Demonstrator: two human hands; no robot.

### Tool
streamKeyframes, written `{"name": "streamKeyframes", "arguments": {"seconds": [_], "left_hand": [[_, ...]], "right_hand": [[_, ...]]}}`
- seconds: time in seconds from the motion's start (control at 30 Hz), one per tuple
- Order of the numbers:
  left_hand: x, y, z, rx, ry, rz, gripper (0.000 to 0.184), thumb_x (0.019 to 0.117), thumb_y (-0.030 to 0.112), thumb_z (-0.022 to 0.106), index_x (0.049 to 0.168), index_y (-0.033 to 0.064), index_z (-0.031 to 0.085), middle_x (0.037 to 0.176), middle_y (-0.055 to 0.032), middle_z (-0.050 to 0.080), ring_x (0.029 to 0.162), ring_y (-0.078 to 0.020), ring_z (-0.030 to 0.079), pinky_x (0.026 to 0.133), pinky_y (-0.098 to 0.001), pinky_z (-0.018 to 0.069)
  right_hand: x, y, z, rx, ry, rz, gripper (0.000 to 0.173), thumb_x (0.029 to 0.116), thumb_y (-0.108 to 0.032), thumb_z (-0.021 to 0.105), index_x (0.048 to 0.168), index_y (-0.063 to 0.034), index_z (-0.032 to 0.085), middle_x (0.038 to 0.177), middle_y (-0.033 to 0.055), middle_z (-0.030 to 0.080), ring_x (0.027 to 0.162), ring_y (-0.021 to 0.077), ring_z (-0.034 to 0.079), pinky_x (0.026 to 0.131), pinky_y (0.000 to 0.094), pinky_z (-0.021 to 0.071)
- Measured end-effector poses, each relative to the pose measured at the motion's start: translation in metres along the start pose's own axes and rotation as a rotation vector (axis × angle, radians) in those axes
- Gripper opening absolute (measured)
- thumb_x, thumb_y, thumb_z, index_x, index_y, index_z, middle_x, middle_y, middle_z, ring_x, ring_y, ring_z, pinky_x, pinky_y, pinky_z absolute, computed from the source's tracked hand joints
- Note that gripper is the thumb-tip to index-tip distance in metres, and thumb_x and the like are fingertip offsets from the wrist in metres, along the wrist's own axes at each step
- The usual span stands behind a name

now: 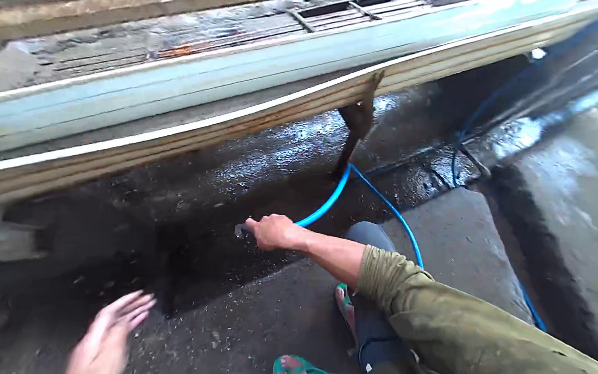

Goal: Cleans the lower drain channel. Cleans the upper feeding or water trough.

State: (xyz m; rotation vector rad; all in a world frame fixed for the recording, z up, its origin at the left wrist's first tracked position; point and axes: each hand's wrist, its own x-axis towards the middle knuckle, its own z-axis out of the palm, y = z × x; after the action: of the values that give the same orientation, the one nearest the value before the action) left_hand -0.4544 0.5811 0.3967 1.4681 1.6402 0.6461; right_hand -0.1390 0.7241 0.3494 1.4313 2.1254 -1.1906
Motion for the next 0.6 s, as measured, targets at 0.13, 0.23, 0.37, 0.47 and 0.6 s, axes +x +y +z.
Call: {"name": "streamKeyframes", "arguments": {"seconds": [0.13,0.23,0.37,0.47,0.6], "left_hand": [[0.069,0.068,0.078,-0.036,-0.138,-0.281,0.042,0.1087,0.013,0.032,0.142,-0.0054,0.049,0.139,-0.0262,0.058,0.125,-0.0327,0.061,0.106,-0.0469,0.0491],[0.087,0.115,0.118,-0.192,-0.109,-0.452,0.040,0.1105,0.012,0.031,0.142,-0.0047,0.050,0.142,-0.0254,0.055,0.128,-0.0327,0.058,0.106,-0.0479,0.0473],[0.074,0.193,0.130,-0.552,0.019,-0.627,0.035,0.1109,0.008,0.033,0.139,-0.0060,0.048,0.127,-0.0215,0.061,0.107,-0.0220,0.064,0.092,-0.0378,0.0534],[0.052,0.253,0.114,-0.804,0.072,-0.662,0.032,0.1093,0.006,0.039,0.138,-0.0038,0.048,0.118,-0.0171,0.063,0.097,-0.0187,0.065,0.086,-0.0354,0.0552],[0.018,0.329,0.079,-0.916,0.198,-0.671,0.032,0.1095,0.010,0.042,0.137,-0.0027,0.051,0.115,-0.0158,0.066,0.095,-0.0182,0.065,0.084,-0.0364,0.0546]], "right_hand": [[-0.040,-0.020,-0.020,0.130,-0.037,0.084,0.055,0.1022,-0.017,0.053,0.156,-0.0211,0.039,0.129,0.0256,0.064,0.121,0.0466,0.062,0.092,0.0670,0.0507],[-0.079,-0.034,-0.047,0.217,-0.062,0.132,0.054,0.1049,-0.020,0.048,0.157,-0.0213,0.036,0.130,0.0253,0.064,0.121,0.0461,0.062,0.093,0.0667,0.0508],[-0.144,-0.060,-0.088,0.321,-0.085,0.177,0.054,0.1053,-0.023,0.049,0.157,-0.0175,0.034,0.128,0.0254,0.065,0.119,0.0456,0.064,0.094,0.0655,0.0513],[-0.191,-0.083,-0.118,0.384,-0.112,0.211,0.059,0.1048,-0.027,0.052,0.159,-0.0178,0.031,0.131,0.0242,0.064,0.119,0.0446,0.064,0.095,0.0652,0.0514],[-0.248,-0.131,-0.158,0.434,-0.126,0.228,0.056,0.1091,-0.034,0.041,0.160,-0.0143,0.029,0.130,0.0227,0.066,0.119,0.0411,0.065,0.098,0.0614,0.0521]]}}
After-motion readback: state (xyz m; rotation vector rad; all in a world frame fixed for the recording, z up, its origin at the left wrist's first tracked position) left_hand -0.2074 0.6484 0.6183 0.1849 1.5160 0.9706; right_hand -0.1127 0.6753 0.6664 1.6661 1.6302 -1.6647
